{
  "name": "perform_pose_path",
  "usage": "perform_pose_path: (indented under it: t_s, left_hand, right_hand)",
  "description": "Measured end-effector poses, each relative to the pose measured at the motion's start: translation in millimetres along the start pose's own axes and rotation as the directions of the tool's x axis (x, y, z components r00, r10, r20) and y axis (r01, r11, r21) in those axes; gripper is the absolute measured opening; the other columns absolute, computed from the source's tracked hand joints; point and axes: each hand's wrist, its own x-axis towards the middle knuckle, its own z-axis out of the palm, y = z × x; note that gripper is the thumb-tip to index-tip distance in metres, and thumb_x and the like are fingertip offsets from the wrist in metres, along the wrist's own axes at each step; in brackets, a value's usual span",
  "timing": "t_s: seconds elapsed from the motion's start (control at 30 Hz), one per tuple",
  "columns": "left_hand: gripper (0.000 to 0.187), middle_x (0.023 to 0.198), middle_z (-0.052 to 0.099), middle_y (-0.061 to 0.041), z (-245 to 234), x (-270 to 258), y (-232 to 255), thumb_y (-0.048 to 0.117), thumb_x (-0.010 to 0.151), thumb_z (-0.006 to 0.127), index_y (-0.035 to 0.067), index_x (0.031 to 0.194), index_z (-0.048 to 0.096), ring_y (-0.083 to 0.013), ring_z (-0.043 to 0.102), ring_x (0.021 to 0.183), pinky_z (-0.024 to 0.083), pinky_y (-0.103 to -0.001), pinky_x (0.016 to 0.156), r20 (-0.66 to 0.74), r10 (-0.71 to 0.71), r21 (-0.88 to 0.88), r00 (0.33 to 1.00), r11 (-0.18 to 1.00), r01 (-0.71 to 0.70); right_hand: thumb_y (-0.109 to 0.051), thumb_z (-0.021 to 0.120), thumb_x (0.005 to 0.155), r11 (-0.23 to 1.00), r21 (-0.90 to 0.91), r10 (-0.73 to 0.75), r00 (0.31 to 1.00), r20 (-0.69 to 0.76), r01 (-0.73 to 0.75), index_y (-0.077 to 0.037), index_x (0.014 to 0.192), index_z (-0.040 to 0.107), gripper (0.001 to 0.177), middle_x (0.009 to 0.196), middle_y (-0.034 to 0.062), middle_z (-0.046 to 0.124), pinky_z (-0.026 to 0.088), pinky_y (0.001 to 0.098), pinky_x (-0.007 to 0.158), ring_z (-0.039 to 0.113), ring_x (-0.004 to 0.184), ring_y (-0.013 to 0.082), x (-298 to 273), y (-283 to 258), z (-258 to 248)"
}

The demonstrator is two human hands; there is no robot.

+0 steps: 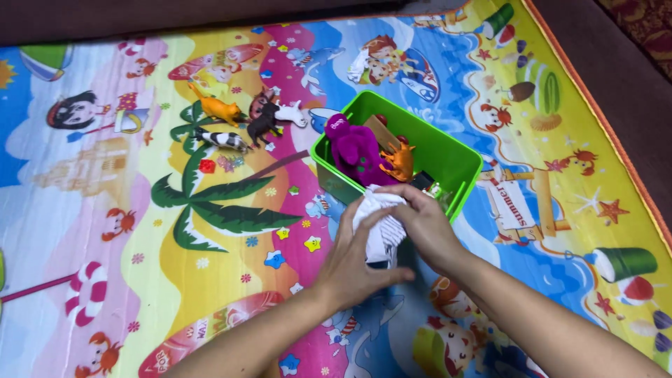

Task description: Gathering various toys and pillows from a play mat and placing them into a storage bin or onto a sofa.

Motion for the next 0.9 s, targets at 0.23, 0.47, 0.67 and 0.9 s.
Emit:
perform_pose_path:
  t_s: [0.23,0.47,0.67,0.9]
  left_hand:
    - [0.066,0.141,0.044,-0.025,52,13,-30,0.044,0.099,0.065,0.011,0.149,0.036,-0.0457,0.050,0.134,0.044,-0.048,0.112,-0.349,-0.303,-0.491,0.887,0.865,0.102]
    - [0.040,0.107,0.055,-0.017,43,36,-61,0.045,0.108,0.041,0.006,0.118,0.045,-0.0260,0.057,0.097,0.047,-0.040,0.085,-0.259,-0.619,-0.840,0.741,0.524,0.144]
    - [0.036,0.095,0.059,-0.011,41,51,-96,0.039,0.109,0.040,0.007,0.108,0.054,-0.0187,0.062,0.084,0.053,-0.036,0.078,-0.188,-0.551,-0.879,0.813,0.463,0.111]
    - [0.060,0.129,0.057,-0.001,-6,62,-70,0.058,0.108,0.020,0.014,0.136,0.049,-0.0152,0.054,0.126,0.042,-0.032,0.109,0.085,-0.361,-0.918,0.929,0.334,0.214]
  right_hand:
    - [-0.036,0.035,0.102,0.931,0.365,-0.032,0.993,0.110,-0.010,-0.004,0.134,0.057,0.050,0.128,0.0124,0.064,0.045,0.0367,0.106,0.062,0.117,0.0222,-13,-10,79]
    - [-0.045,0.043,0.104,0.771,-0.521,-0.381,0.921,0.083,0.366,0.000,0.158,0.029,0.072,0.155,0.0194,0.035,0.021,0.0457,0.119,0.030,0.143,0.0331,-37,-3,99]
    - [-0.044,0.058,0.100,0.725,-0.578,-0.483,0.875,-0.040,0.374,0.001,0.153,0.028,0.075,0.137,0.0246,0.036,0.030,0.0463,0.115,0.038,0.134,0.0354,-14,11,103]
    - [-0.022,0.067,0.103,0.727,-0.538,-0.614,0.756,-0.229,0.427,-0.001,0.113,0.061,0.024,0.124,0.0186,0.056,0.046,0.0380,0.105,0.058,0.120,0.0295,79,33,81]
